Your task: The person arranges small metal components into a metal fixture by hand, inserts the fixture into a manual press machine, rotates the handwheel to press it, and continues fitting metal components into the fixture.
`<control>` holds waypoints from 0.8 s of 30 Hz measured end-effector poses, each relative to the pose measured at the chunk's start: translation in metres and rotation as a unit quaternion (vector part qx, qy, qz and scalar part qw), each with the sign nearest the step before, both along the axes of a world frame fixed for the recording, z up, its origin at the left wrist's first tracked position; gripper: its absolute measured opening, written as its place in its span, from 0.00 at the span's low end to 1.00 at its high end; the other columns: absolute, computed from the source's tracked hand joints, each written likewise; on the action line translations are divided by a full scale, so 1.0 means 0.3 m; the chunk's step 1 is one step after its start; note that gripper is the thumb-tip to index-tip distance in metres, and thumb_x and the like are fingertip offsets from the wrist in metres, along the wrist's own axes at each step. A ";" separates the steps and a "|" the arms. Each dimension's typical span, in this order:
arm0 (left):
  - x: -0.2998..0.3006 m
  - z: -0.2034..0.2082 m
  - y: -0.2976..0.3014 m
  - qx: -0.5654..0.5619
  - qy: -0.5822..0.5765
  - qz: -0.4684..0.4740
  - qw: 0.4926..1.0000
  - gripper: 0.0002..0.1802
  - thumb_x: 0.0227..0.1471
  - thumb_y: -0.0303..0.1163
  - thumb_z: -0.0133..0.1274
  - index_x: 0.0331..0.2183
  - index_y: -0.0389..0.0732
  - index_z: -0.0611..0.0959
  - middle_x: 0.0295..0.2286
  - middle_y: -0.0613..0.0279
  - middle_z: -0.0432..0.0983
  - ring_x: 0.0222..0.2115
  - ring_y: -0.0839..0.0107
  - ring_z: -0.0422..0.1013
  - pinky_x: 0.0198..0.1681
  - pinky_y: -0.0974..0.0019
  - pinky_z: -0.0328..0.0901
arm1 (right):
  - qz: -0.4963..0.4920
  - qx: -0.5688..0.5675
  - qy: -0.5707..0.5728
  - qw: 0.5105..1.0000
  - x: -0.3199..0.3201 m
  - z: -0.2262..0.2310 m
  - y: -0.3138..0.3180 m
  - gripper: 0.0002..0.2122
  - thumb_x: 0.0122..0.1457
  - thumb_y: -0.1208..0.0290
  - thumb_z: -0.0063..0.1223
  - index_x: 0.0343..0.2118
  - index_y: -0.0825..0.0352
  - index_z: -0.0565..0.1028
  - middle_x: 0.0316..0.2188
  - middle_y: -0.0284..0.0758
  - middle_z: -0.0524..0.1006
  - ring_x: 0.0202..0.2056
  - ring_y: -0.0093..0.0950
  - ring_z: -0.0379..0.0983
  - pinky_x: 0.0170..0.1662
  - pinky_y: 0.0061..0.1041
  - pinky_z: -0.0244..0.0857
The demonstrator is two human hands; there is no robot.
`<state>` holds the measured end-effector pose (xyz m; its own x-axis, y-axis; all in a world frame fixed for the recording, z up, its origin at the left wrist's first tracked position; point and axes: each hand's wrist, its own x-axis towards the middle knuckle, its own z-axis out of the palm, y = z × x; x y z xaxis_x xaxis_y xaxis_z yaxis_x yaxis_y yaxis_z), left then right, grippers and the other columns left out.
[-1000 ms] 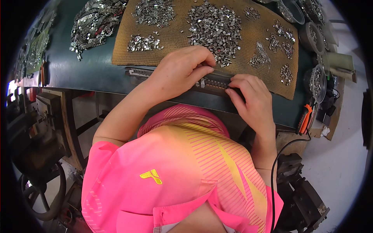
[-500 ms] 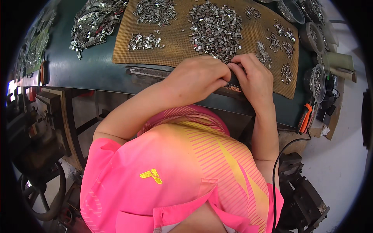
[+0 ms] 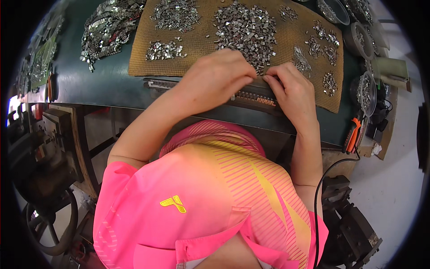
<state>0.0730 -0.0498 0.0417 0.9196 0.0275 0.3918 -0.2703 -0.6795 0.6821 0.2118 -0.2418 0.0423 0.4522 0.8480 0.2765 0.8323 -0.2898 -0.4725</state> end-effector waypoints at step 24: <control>0.061 -0.033 -0.010 0.113 -0.007 0.051 0.992 0.08 0.50 0.30 0.64 0.32 0.40 0.81 0.29 0.59 0.75 0.35 0.57 0.75 0.37 0.56 0.71 | -0.004 0.072 0.041 0.997 -0.078 -0.003 -0.021 0.05 0.59 0.74 0.64 0.36 0.65 0.79 0.34 0.36 0.80 0.35 0.38 0.78 0.37 0.33 0.71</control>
<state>0.0913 -0.0528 0.0317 0.9110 0.0300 0.4113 -0.2009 -0.8387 0.5062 0.1883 -0.2481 0.0415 0.4848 0.7989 0.3560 0.7868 -0.2206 -0.5765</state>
